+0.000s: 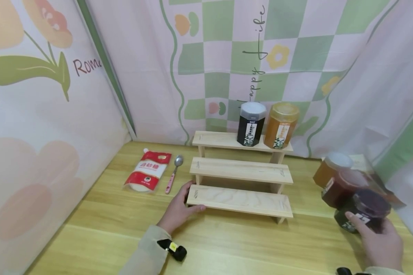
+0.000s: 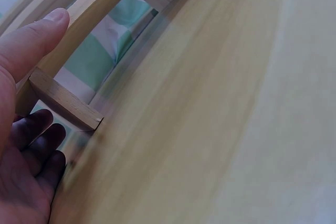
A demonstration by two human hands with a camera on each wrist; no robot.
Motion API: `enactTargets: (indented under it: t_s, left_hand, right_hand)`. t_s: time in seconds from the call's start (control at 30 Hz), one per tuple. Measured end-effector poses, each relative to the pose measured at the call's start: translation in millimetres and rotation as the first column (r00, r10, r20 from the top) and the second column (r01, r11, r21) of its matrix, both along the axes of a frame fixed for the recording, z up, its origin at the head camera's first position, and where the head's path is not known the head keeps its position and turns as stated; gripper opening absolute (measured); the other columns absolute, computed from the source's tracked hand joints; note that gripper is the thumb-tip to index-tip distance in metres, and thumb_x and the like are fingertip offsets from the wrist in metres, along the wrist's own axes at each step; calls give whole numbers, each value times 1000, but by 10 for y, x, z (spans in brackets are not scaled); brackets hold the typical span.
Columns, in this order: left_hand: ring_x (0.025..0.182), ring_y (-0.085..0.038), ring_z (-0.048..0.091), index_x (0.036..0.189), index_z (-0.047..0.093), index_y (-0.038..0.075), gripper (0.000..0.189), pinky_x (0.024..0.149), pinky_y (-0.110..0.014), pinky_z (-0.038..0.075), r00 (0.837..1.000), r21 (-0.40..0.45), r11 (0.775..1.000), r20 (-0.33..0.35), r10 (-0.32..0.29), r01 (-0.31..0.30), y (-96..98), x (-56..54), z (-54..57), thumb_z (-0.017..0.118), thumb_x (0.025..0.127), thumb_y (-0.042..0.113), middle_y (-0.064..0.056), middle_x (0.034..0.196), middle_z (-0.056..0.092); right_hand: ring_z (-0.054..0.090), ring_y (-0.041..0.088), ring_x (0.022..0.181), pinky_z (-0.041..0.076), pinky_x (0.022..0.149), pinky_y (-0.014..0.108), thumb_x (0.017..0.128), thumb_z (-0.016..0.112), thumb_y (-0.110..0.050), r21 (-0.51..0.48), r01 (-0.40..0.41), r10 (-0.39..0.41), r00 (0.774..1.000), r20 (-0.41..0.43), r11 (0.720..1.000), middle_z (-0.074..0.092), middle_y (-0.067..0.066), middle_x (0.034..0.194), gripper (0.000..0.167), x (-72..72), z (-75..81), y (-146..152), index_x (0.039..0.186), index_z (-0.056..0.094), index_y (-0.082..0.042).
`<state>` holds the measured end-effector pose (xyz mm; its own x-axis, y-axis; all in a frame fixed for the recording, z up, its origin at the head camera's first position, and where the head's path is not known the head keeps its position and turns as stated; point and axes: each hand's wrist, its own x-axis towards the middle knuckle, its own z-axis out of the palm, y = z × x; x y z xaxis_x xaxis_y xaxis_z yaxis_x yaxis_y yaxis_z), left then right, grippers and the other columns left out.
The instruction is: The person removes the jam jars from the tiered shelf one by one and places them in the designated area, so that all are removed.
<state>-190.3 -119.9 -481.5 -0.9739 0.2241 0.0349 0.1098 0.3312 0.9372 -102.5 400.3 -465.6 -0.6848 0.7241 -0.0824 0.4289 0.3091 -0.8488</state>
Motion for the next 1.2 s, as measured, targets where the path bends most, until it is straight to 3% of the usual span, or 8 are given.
enactTargets:
  t_s: [0.23, 0.4, 0.5, 0.6, 0.7, 0.9, 1.07, 1.2]
  left_hand:
    - [142, -31, 40, 158, 30, 21, 106, 117, -57, 29, 1000, -16, 1000, 2, 6, -6, -4, -12, -10, 86, 73, 50, -6, 154, 45]
    - [141, -32, 41, 158, 29, 20, 106, 116, -58, 29, 1000, -18, 1000, -1, 5, -5, -2, -11, -10, 86, 73, 50, -7, 154, 45]
    - [141, -32, 41, 158, 29, 19, 107, 116, -58, 29, 1000, -19, 1000, -4, 2, -2, -1, -2, 0, 86, 73, 49, -7, 154, 45]
    - [141, -31, 41, 158, 29, 20, 106, 116, -57, 29, 1000, -21, 1000, -2, 4, -4, 0, 2, 6, 86, 73, 50, -6, 154, 45]
    - [141, -32, 41, 158, 30, 19, 105, 116, -58, 30, 1000, -26, 1000, -12, 3, -3, 1, 4, 11, 86, 74, 49, -7, 154, 45]
    - [141, -33, 40, 158, 29, 18, 102, 116, -59, 30, 1000, -19, 1000, -10, -4, 4, 24, 17, 29, 85, 77, 45, -8, 154, 45]
    - [142, -32, 40, 158, 30, 19, 101, 116, -58, 29, 1000, -15, 1000, 4, 3, -3, 27, 24, 32, 85, 77, 44, -7, 154, 45]
    - [142, -32, 40, 158, 30, 20, 101, 116, -57, 29, 1000, -17, 1000, 6, 9, -9, 17, 25, 34, 85, 77, 44, -6, 153, 46]
  right_hand:
    - [39, -14, 81, 31, 116, 37, 82, 80, -52, -1, -21, 21, 1000, 6, 1000, 48, -37, 86, 87, -2, -25, 15, 150, 46, -11]
    - [40, -14, 79, 39, 99, 24, 80, 81, -52, 6, -5, 5, 1000, 28, 1000, 49, -32, 87, 90, -3, -20, -5, 150, 45, -9]
    - [46, -13, 88, 39, 101, 22, 81, 81, -52, -11, 4, -4, 1000, 27, 1000, 64, -18, 112, 91, 3, 4, -35, 153, 42, -13]
    - [51, -8, 113, 36, 107, 15, 83, 81, -46, -51, 20, -22, 1000, -22, 999, 53, -6, 145, 86, 14, 28, -65, 155, 40, -22]
    - [45, -3, 131, 34, 103, 6, 84, 83, -32, -101, 40, -53, 991, -125, 994, 48, -9, 150, 80, 22, 59, -91, 152, 43, -29]
    - [38, -1, 138, 23, 114, 12, 84, 83, -19, -159, 97, -138, 952, -274, 983, 44, -11, 153, 76, 64, 213, -168, 149, 46, -29]
    - [27, 0, 143, 15, 116, 12, 84, 80, -5, -306, 80, -209, 885, -416, 949, 34, -8, 160, 87, 117, 419, -263, 155, 35, -25]
    - [17, -1, 146, 9, 115, 9, 87, 75, 0, -360, 36, -219, 847, -484, 932, 27, -11, 161, 89, 142, 644, -346, 157, 25, -23]
